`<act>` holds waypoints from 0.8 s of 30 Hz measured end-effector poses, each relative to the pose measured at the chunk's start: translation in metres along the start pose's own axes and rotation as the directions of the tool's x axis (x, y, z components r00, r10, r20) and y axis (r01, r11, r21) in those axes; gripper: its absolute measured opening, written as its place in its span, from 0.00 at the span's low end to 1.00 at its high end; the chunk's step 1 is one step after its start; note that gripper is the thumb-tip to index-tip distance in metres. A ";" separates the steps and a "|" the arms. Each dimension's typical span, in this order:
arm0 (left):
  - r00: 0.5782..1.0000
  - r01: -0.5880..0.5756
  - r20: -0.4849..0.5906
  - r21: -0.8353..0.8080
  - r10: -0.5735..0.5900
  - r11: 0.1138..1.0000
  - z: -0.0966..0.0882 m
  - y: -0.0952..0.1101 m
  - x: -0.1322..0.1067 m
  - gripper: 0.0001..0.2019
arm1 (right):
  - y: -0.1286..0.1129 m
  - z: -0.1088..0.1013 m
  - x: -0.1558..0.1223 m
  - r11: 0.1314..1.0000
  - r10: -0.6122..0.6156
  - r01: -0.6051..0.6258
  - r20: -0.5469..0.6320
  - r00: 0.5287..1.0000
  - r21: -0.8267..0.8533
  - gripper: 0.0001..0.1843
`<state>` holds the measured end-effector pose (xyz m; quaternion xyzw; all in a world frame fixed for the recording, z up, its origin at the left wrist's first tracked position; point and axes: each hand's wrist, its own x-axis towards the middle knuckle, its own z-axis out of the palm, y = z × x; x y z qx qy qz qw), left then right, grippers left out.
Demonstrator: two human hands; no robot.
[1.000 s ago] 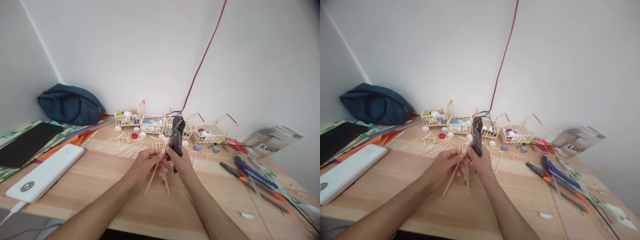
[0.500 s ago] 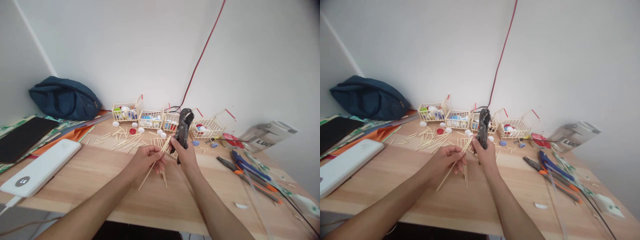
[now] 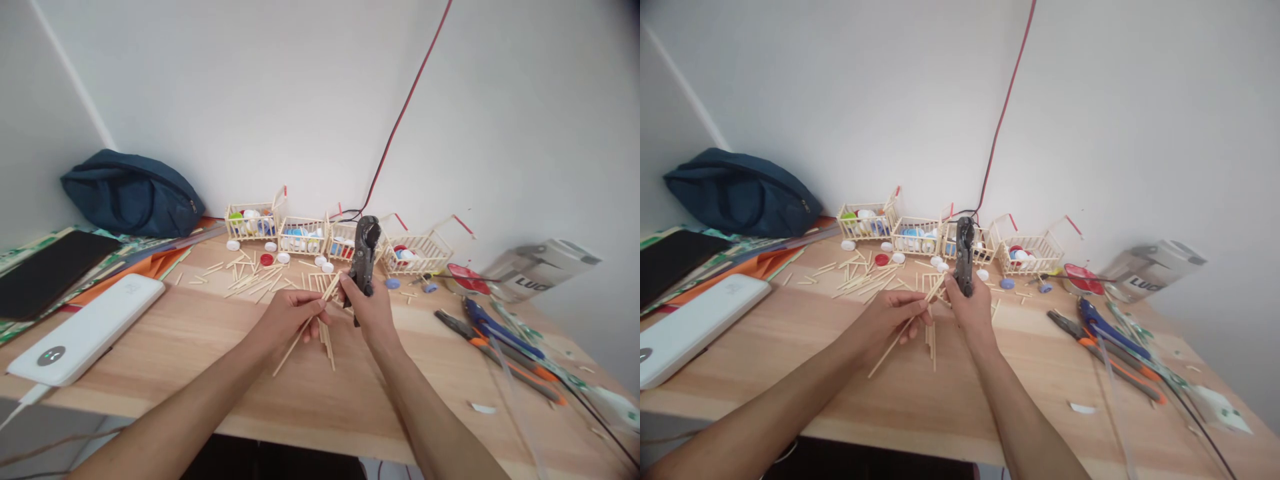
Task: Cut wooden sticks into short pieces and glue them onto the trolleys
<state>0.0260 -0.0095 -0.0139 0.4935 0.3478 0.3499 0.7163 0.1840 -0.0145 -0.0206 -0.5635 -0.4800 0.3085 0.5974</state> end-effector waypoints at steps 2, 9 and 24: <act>1.000 -0.013 -0.012 0.031 0.013 0.999 0.000 0.001 -0.001 0.09 | -0.001 0.001 0.000 1.000 0.016 -0.016 0.000 1.000 0.006 0.15; 1.000 -0.026 -0.003 0.095 0.027 0.995 -0.003 0.002 -0.002 0.09 | -0.002 -0.003 0.001 0.999 0.034 -0.034 0.033 0.999 -0.005 0.16; 0.997 0.074 0.021 0.044 -0.075 0.996 -0.004 0.006 -0.005 0.09 | 0.006 -0.014 0.005 0.999 0.020 -0.019 -0.040 0.999 0.039 0.16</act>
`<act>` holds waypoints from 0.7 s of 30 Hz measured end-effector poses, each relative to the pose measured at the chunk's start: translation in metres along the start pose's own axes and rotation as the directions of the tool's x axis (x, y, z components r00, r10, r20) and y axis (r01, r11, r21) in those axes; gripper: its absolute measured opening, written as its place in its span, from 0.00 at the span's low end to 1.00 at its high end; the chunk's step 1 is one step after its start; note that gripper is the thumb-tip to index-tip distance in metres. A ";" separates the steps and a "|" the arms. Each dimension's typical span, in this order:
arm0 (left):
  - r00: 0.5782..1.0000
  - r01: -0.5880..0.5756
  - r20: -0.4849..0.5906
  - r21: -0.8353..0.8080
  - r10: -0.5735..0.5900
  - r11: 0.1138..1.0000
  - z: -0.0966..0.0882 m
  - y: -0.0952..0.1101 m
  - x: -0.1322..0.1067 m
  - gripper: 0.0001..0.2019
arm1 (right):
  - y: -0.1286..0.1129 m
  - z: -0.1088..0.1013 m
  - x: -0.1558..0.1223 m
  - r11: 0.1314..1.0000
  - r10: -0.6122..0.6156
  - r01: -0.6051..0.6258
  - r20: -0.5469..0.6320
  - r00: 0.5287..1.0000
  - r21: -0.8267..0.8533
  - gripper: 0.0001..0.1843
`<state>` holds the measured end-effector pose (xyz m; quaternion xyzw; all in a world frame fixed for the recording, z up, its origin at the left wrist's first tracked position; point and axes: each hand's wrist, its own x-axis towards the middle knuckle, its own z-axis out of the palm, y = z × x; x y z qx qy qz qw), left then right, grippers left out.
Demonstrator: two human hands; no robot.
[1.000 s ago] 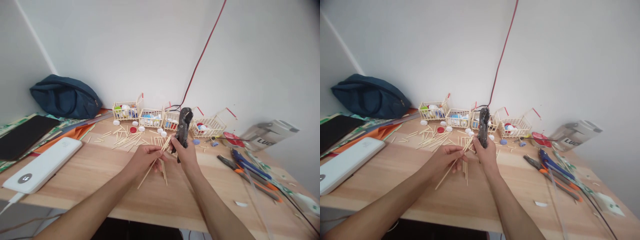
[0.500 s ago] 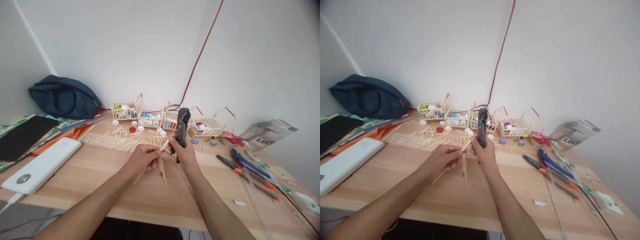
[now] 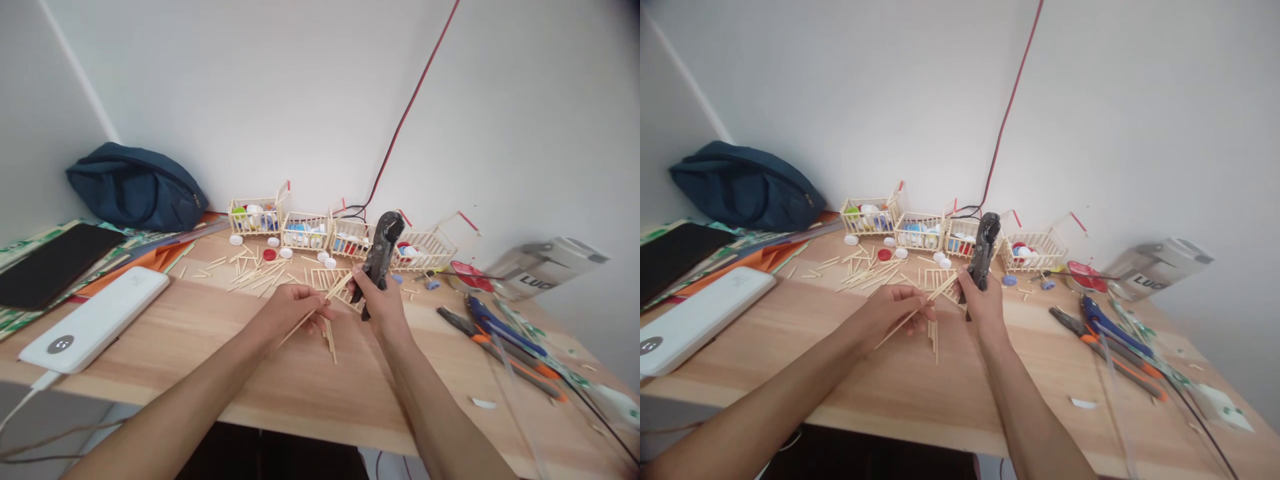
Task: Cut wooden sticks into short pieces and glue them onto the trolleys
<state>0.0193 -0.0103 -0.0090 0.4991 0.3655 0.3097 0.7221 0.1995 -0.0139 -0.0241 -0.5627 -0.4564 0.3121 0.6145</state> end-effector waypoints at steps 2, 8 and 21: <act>0.999 0.005 -0.036 0.037 -0.004 0.999 0.002 0.002 -0.001 0.08 | 0.001 0.002 -0.001 1.000 0.003 -0.003 -0.014 1.000 0.005 0.16; 0.993 -0.001 -0.120 0.161 0.020 0.987 0.002 -0.001 0.006 0.06 | 0.004 0.007 -0.003 0.998 0.048 -0.046 -0.074 0.996 0.031 0.16; 0.954 -0.150 -0.178 0.415 0.242 0.897 0.005 -0.004 0.006 0.07 | 0.001 0.014 -0.008 0.992 0.074 -0.059 -0.136 0.988 0.111 0.18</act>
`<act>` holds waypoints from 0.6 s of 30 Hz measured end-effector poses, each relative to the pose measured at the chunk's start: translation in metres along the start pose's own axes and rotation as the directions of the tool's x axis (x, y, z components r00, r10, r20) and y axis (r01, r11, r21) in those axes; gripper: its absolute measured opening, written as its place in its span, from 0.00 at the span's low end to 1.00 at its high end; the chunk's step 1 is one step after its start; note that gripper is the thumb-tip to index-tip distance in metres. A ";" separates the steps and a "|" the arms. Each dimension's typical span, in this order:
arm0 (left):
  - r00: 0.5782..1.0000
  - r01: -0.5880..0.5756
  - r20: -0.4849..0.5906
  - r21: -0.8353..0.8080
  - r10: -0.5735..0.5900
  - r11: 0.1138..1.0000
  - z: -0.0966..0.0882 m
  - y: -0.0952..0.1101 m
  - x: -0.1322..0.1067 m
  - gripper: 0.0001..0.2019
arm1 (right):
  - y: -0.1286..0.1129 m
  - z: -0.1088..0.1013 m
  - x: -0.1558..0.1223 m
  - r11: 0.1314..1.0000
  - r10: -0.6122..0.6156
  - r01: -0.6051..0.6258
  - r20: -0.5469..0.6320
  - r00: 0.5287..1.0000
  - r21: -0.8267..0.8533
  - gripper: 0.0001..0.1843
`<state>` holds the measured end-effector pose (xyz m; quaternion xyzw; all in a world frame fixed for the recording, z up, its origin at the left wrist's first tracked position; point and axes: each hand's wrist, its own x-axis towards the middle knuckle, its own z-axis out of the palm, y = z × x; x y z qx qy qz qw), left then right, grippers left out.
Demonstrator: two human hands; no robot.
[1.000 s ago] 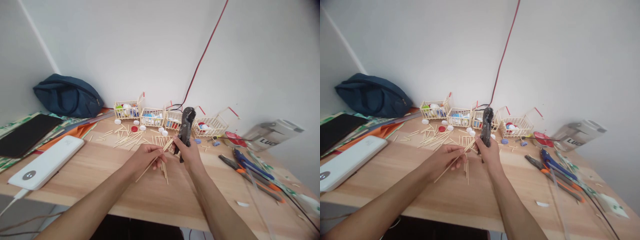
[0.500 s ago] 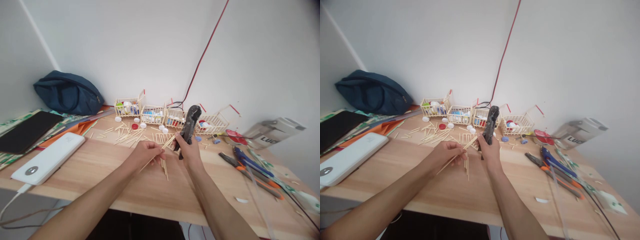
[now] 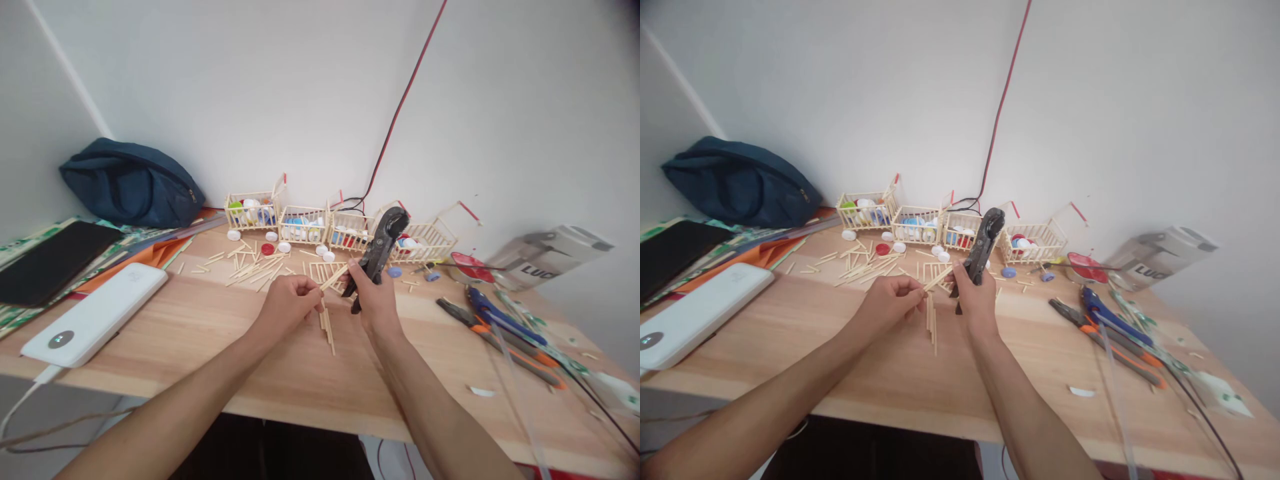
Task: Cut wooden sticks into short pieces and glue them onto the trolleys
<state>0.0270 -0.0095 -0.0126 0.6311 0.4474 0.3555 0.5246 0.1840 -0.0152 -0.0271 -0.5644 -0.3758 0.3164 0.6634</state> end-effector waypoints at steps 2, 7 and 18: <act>1.000 -0.005 -0.013 0.023 0.005 1.000 0.000 -0.001 0.000 0.07 | -0.001 0.000 0.000 1.000 -0.004 0.004 0.003 1.000 -0.009 0.17; 0.999 -0.021 -0.038 0.038 0.023 0.999 -0.001 -0.003 0.000 0.08 | 0.000 0.000 0.003 0.999 0.011 -0.010 0.018 1.000 -0.042 0.18; 0.996 0.089 0.036 -0.335 -0.082 0.938 -0.013 0.000 0.006 0.08 | -0.028 -0.035 0.000 0.919 0.227 -0.132 0.224 0.948 -0.371 0.17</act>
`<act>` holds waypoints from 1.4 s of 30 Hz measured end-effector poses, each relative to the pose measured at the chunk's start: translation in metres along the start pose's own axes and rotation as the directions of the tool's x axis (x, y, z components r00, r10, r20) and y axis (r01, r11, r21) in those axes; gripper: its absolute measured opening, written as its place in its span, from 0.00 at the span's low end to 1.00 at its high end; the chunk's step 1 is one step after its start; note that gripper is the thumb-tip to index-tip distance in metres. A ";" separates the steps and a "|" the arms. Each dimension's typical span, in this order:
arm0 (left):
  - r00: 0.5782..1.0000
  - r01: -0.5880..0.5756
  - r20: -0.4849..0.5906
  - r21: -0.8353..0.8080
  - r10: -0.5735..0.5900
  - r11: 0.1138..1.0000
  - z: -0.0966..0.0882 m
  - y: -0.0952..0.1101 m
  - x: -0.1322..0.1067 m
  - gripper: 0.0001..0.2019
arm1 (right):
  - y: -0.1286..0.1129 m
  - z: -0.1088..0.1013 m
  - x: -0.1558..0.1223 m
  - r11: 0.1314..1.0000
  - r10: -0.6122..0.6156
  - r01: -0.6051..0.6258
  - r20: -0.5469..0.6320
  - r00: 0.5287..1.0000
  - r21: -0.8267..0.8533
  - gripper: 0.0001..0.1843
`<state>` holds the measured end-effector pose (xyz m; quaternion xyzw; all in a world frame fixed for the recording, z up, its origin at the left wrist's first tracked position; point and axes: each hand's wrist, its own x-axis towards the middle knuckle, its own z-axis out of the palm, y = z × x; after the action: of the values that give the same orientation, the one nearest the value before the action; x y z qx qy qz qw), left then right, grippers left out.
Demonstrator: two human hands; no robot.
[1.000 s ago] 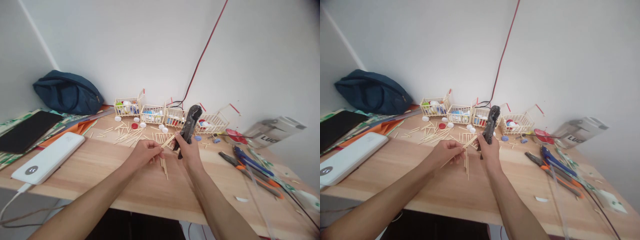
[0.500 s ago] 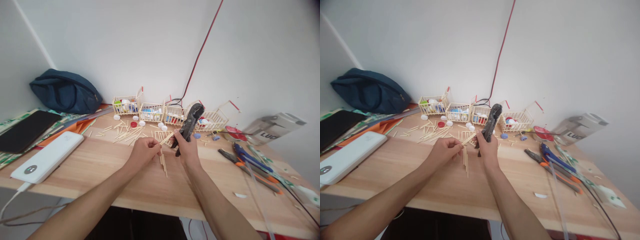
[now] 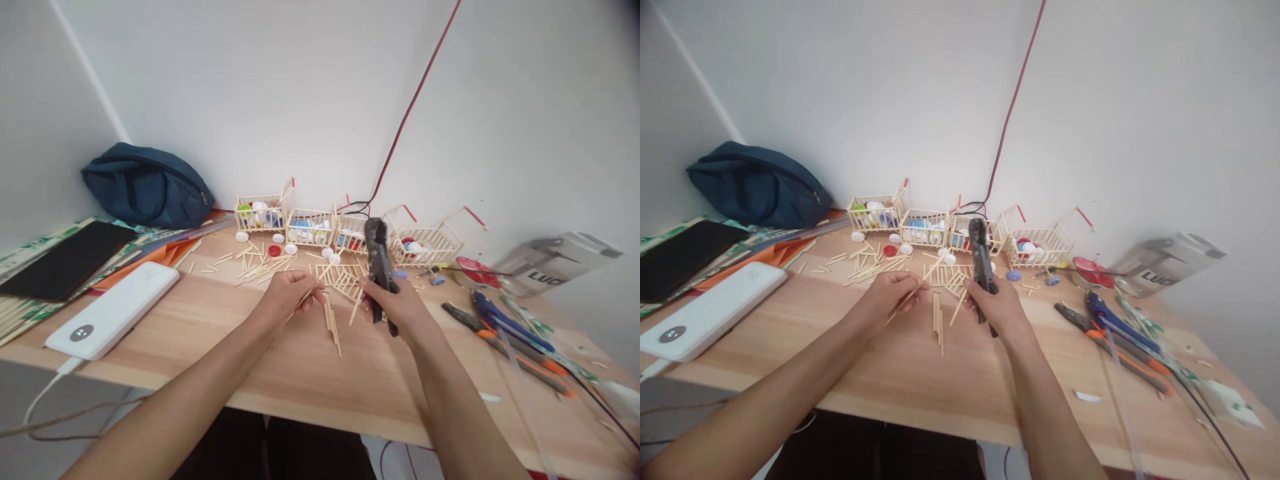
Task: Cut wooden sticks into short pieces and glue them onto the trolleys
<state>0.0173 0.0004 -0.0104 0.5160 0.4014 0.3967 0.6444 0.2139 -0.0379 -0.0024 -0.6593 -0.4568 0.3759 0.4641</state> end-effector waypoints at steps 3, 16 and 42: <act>1.000 -0.001 -0.010 -0.093 0.000 0.996 -0.003 -0.001 0.002 0.08 | 0.005 0.002 -0.009 0.981 -0.036 0.045 0.048 0.998 -0.190 0.13; 0.998 -0.026 -0.061 -0.156 0.016 0.987 -0.013 -0.002 0.005 0.08 | 0.009 0.015 -0.011 0.905 -0.099 0.120 0.073 0.992 -0.407 0.09; 0.974 -0.225 -0.064 -0.123 0.218 0.967 -0.008 0.008 -0.004 0.09 | -0.023 0.009 -0.041 0.729 -0.128 0.322 0.343 0.931 -0.604 0.24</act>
<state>0.0076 0.0008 -0.0029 0.5045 0.3306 0.5041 0.6181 0.1870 -0.0713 0.0202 -0.6584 -0.6961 0.2227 0.1798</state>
